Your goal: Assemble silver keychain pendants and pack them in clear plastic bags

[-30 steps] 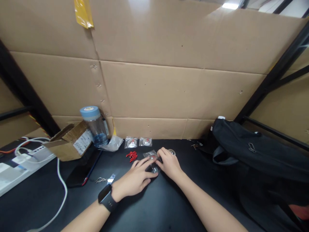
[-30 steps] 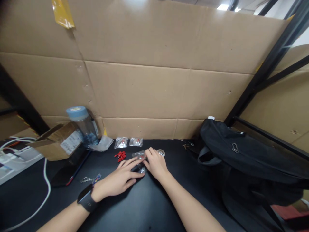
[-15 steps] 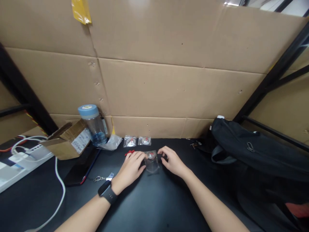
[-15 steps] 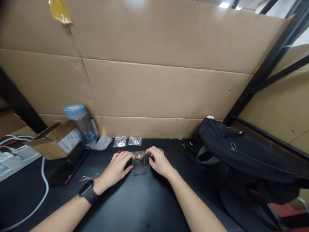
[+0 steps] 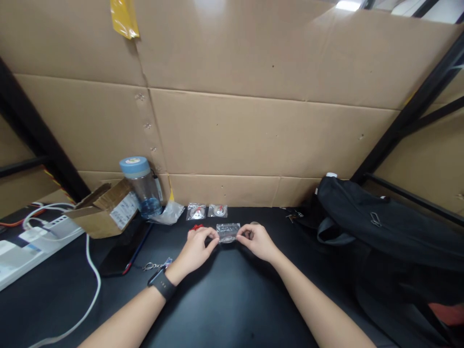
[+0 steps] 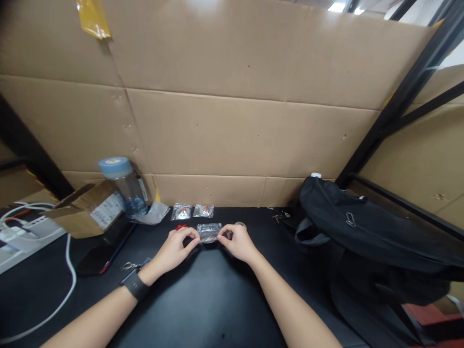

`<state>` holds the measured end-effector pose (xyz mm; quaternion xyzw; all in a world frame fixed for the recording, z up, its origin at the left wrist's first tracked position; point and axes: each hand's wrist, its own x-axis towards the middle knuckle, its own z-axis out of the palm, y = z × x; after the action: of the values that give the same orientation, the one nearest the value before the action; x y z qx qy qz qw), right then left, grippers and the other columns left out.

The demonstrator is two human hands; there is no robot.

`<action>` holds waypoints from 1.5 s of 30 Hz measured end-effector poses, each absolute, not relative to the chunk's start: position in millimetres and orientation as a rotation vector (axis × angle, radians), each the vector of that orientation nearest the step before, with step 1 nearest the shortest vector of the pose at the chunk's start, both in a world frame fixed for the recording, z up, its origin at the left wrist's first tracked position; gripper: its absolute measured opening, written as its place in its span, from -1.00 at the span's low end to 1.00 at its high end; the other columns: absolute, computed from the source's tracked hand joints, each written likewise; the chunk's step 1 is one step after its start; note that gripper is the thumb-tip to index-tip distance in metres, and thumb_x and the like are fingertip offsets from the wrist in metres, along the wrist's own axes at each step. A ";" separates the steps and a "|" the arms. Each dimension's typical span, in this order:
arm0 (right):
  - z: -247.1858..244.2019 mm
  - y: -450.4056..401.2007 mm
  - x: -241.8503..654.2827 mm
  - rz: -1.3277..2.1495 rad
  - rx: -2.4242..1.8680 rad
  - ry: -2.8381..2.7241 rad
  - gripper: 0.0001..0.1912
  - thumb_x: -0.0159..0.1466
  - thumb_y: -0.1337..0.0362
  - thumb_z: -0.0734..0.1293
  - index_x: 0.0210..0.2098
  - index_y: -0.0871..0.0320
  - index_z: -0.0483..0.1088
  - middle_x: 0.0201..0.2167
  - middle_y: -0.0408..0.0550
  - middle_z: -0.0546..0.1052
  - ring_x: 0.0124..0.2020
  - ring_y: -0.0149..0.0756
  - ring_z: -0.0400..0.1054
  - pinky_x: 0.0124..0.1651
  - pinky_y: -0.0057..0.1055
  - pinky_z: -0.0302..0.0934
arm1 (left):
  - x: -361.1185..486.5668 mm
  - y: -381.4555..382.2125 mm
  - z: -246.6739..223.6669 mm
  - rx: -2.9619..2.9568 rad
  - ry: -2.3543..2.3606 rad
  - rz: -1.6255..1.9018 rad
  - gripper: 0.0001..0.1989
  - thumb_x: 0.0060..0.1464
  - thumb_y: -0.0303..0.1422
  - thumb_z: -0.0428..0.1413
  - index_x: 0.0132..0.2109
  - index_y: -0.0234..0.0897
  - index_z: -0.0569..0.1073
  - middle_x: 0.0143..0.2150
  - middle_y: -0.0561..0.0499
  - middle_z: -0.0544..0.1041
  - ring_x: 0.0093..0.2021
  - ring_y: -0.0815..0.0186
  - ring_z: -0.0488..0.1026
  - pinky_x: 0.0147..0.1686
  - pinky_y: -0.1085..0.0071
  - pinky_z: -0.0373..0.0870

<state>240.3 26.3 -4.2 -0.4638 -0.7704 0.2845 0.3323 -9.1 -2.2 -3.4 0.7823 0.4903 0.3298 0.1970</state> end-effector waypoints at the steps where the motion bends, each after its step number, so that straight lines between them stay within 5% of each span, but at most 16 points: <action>1: -5.0 26.8 240.0 0.789 -1.186 -1.985 -0.93 0.25 0.27 0.39 -0.35 0.13 0.51 -0.53 -0.19 0.47 -0.51 -0.39 0.26 -0.41 -0.46 0.10 | -7.8 -2.3 -4.4 2.151 1.363 0.952 -0.91 0.23 -0.37 0.09 -0.12 -0.15 0.43 -0.21 0.08 0.62 -0.14 0.25 0.55 0.02 0.28 0.27; 3: -6.6 27.2 239.8 0.868 -1.141 -1.953 -0.94 0.23 0.29 0.40 -0.30 0.13 0.46 -0.49 -0.18 0.53 -0.50 -0.40 0.29 -0.38 -0.48 0.14 | -5.6 -2.9 -6.9 2.092 1.345 0.999 -0.73 0.20 -0.38 0.10 0.04 -0.14 0.31 -0.26 0.11 0.63 -0.18 0.25 0.56 0.02 0.28 0.28; 6: -7.6 26.7 241.4 0.912 -1.152 -1.931 -0.69 0.19 0.32 0.43 -0.08 0.09 0.36 -0.49 -0.23 0.57 -0.51 -0.41 0.32 -0.34 -0.48 0.19 | -4.2 -4.5 -9.5 2.080 1.349 1.001 -0.57 0.17 -0.39 0.10 0.14 -0.13 0.17 -0.32 0.16 0.62 -0.23 0.26 0.55 0.02 0.25 0.25; 9: -4.8 24.0 243.3 0.901 -1.148 -1.982 -0.52 0.22 0.34 0.40 0.11 0.06 0.27 -0.47 -0.25 0.57 -0.54 -0.41 0.32 -0.35 -0.48 0.20 | -4.9 -6.6 -9.8 2.170 1.372 0.922 -0.60 0.19 -0.40 0.08 0.14 -0.10 0.23 -0.28 0.16 0.61 -0.17 0.26 0.53 0.08 0.20 0.17; 14: 7.8 12.0 241.8 0.670 -1.070 -2.356 -0.64 0.36 0.41 0.22 0.05 0.02 0.50 -0.25 -0.07 0.53 -0.30 -0.34 0.41 -0.15 -0.42 0.27 | -4.8 -11.0 -11.0 2.418 1.383 0.739 -0.68 0.26 -0.40 0.01 0.09 -0.01 0.48 -0.13 0.05 0.58 -0.02 0.19 0.45 0.03 0.18 0.14; 21: 18.7 -1.8 231.4 0.332 -1.112 -2.543 -0.59 0.21 0.22 0.49 0.07 -0.05 0.51 0.08 -0.01 0.48 0.13 -0.06 0.28 0.21 -0.12 0.09 | -4.7 -16.4 -10.3 2.582 1.336 0.673 -0.72 0.29 -0.18 0.08 0.08 -0.06 0.49 0.10 -0.05 0.49 0.19 0.05 0.31 0.11 0.08 0.10; 24: 15.2 -1.6 226.7 0.358 -1.155 -2.520 -0.73 0.36 0.29 0.36 0.05 0.02 0.49 -0.02 0.00 0.58 0.09 -0.12 0.35 0.22 -0.08 0.02 | -3.2 -14.5 -12.1 2.593 1.330 0.693 -0.72 0.24 -0.21 0.16 0.08 -0.09 0.47 0.12 -0.04 0.53 0.28 0.02 0.25 0.16 0.05 0.02; 29: 9.6 2.3 226.5 0.466 -1.172 -2.371 -0.76 0.45 0.22 0.24 0.04 0.01 0.48 -0.02 0.01 0.61 0.03 -0.14 0.44 0.26 -0.01 -0.06 | -0.2 -9.7 -15.5 2.475 1.440 0.790 -0.78 0.37 -0.34 -0.02 -0.01 -0.10 0.51 -0.04 -0.03 0.61 0.06 0.15 0.42 0.07 0.13 0.05; 34: 6.7 4.6 225.7 0.700 -1.090 -2.280 -0.74 0.31 0.18 0.42 -0.01 0.02 0.51 -0.10 -0.05 0.64 -0.06 -0.12 0.50 0.19 -0.12 0.15 | 1.1 -14.0 -8.9 2.352 1.451 0.777 -0.80 0.37 -0.31 -0.02 -0.04 -0.09 0.50 -0.09 0.02 0.62 -0.04 0.18 0.47 0.00 0.19 0.08; 38: 14.3 20.1 234.2 0.767 -1.088 -2.178 -0.82 0.32 0.18 0.39 -0.11 0.03 0.56 -0.16 -0.08 0.66 -0.10 -0.16 0.53 0.09 -0.24 0.27 | -9.8 -13.6 5.9 2.380 1.435 0.818 -0.74 0.33 -0.30 0.03 0.13 -0.07 0.39 -0.11 0.02 0.61 0.00 0.17 0.45 0.02 0.19 0.10; 42: 25.4 65.4 255.6 0.732 -1.284 -1.990 -0.78 0.27 0.16 0.39 -0.13 0.08 0.56 -0.22 -0.06 0.67 -0.19 -0.16 0.56 -0.07 -0.31 0.34 | -43.4 -0.8 18.4 2.430 1.649 0.911 -0.66 0.25 -0.40 0.07 0.15 -0.09 0.37 0.03 -0.05 0.54 0.13 0.10 0.37 0.05 0.14 0.13; 45: 26.7 105.2 264.0 0.754 -1.469 -1.992 -0.79 0.20 0.21 0.41 -0.20 0.17 0.57 -0.34 -0.04 0.66 -0.30 -0.18 0.54 -0.21 -0.37 0.33 | -67.9 8.3 17.4 2.509 1.700 0.777 -0.53 0.02 -0.38 0.29 0.09 -0.07 0.43 0.18 -0.10 0.42 0.24 -0.05 0.24 0.08 0.06 0.16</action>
<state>264.0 105.2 26.7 -0.5461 -0.7404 0.2804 0.2737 -67.9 8.3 17.4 0.8019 0.5434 0.2483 0.0064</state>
